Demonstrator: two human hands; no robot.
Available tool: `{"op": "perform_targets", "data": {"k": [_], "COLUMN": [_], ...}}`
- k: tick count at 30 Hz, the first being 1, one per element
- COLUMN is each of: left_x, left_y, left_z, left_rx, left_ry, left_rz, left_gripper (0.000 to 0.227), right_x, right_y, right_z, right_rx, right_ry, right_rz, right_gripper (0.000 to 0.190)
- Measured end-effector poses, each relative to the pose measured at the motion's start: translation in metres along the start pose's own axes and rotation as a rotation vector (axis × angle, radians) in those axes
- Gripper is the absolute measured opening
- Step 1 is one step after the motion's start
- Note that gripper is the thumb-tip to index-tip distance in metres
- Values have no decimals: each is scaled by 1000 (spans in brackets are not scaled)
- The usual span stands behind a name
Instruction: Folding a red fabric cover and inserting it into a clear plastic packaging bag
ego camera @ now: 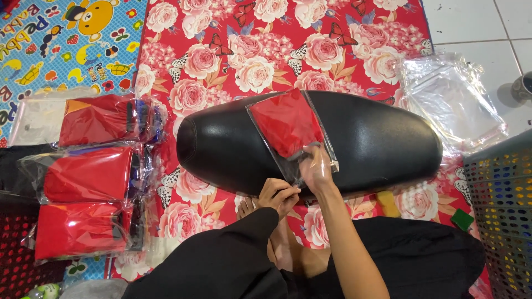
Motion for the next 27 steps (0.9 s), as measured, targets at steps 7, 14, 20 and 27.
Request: {"op": "perform_targets", "data": {"k": [7, 14, 20, 27], "left_x": [-4, -7, -12, -24], "left_y": [-1, -5, -5, 54], "left_z": [0, 5, 12, 38], "left_rx": [-13, -33, -49, -56], "left_ry": [-13, -30, -17, 203], "left_rz": [20, 59, 141, 234], "left_gripper": [15, 15, 17, 26], "right_x": [-9, -9, -12, 7], "right_y": [-31, -39, -35, -32], "right_z": [37, 55, 54, 42], "right_rx": [120, 296, 240, 189], "right_ry": [-310, -609, -516, -467], "right_rz": [-56, -143, -102, -145], "right_gripper": [30, 39, 48, 50]}}
Point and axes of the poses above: each hand's wrist, its own y-axis towards the middle knuckle, its own x-axis out of the back of the hand, z = x × y, the point moved 10 cm from there along y, towards the middle knuckle, and after that the axes turned 6 degrees about x, right-handed, at the moved point
